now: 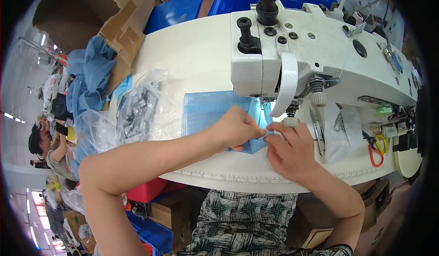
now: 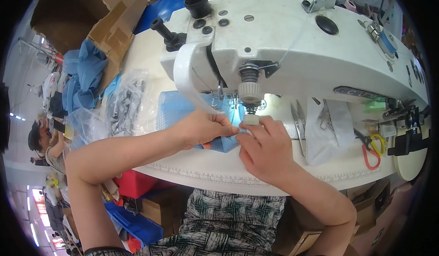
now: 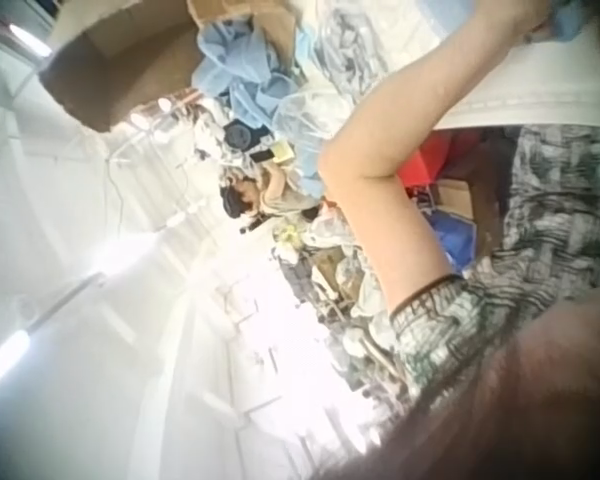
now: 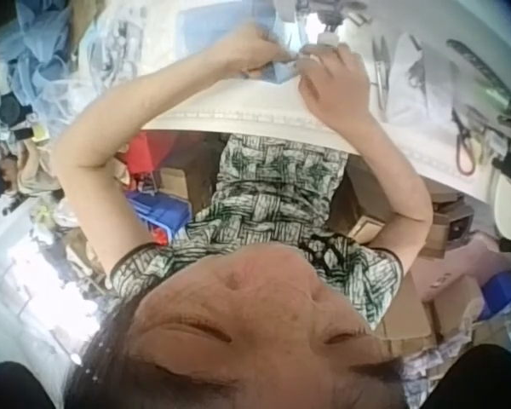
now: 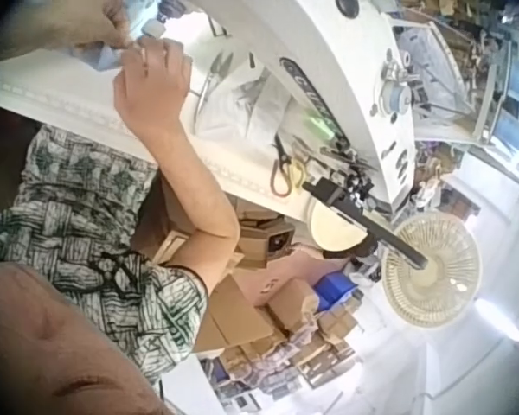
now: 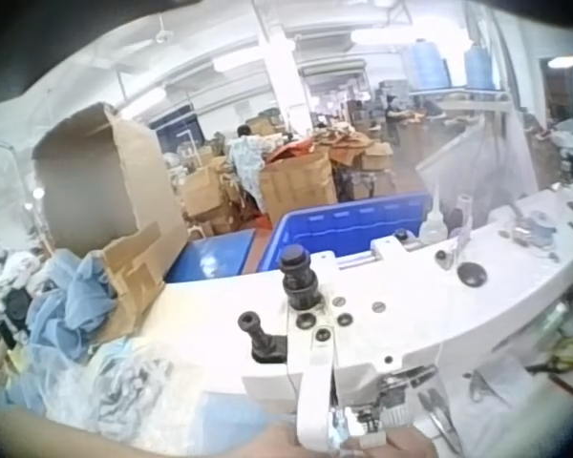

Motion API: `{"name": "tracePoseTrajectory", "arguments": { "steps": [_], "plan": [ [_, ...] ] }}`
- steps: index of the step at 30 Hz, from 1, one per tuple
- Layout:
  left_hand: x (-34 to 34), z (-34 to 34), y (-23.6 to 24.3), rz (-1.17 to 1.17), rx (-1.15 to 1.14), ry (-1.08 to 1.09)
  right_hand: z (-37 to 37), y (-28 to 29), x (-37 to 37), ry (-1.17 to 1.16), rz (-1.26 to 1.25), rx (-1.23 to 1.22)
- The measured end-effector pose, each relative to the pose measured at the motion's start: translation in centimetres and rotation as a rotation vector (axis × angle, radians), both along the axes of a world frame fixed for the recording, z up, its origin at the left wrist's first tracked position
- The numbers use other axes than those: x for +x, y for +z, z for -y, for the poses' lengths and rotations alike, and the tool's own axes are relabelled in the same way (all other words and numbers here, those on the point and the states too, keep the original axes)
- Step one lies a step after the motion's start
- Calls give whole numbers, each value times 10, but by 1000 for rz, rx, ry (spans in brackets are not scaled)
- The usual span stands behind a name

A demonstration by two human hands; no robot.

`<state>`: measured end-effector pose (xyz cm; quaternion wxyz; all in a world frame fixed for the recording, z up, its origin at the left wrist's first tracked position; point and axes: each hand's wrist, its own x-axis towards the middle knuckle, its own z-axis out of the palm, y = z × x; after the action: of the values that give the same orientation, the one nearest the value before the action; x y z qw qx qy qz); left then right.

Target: Sewing a blue mesh fabric component using an industrial sewing machine in a workshop.

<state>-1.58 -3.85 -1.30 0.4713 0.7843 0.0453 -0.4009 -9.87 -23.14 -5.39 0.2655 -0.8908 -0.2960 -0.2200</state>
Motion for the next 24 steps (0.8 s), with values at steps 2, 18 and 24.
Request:
{"name": "tracePoseTrajectory", "arguments": {
  "steps": [2, 18, 24],
  "plan": [
    [0, -3, -4, -22, -31, 2, -1, 1, 5, -30, -45, 56],
    [-5, -8, 10, 532, 110, -480, -2, -2, 5, -28, -190, -24],
    [2, -25, 1, 980, 29, -708, 6, 1, 1, 42, -240, -72]
  ]
}}
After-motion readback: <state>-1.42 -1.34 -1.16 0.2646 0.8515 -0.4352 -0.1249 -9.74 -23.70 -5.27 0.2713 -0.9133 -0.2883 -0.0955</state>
